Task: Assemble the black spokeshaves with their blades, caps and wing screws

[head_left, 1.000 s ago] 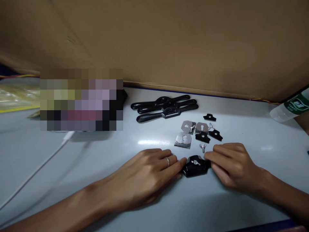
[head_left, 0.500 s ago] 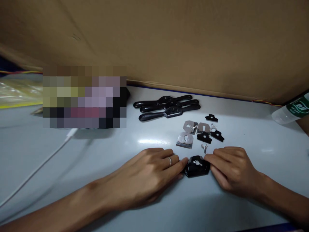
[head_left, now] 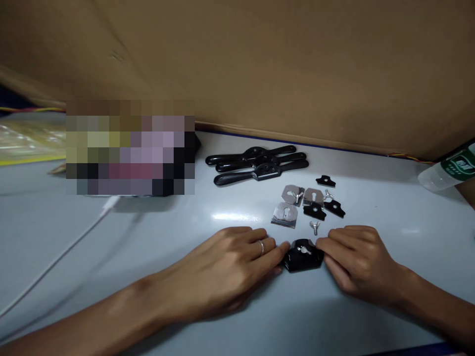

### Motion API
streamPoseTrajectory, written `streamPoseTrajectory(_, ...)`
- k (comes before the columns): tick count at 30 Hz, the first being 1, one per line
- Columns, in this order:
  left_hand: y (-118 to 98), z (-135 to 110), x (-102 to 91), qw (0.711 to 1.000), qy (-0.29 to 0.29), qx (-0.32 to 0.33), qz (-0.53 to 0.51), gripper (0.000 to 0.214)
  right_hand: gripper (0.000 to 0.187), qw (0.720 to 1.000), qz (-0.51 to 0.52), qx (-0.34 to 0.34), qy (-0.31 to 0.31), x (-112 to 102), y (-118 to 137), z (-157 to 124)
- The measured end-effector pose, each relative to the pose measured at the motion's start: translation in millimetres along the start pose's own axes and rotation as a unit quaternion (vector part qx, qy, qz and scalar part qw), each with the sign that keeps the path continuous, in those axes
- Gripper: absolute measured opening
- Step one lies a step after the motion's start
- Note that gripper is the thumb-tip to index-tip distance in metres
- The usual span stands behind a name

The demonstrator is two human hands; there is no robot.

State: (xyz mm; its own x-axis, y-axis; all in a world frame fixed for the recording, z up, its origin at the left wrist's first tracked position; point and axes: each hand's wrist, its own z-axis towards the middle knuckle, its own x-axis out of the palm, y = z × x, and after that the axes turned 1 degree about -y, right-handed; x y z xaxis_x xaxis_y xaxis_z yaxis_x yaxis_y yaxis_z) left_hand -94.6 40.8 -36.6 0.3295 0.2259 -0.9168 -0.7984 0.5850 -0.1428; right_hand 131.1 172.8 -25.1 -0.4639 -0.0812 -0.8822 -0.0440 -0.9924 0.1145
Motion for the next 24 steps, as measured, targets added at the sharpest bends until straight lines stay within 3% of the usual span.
streamPoseTrajectory(7, 0, -1, 1.1, 1.0, 0.007, -0.002, -0.005, 0.025, 0.029, 0.999, 0.007, -0.015, -0.034, -2, 5, 4)
streamPoseTrajectory(16, 2, 0, 2.1, 1.0, 0.0, 0.004, 0.004, 0.025, 0.03, 0.998, 0.009, -0.059, 0.008, -2, 9, 3)
streamPoseTrajectory(24, 0, -2, 1.1, 1.0, 0.009, -0.001, 0.004, 0.024, 0.056, 0.998, 0.039, -0.018, -0.039, 1, 7, -1)
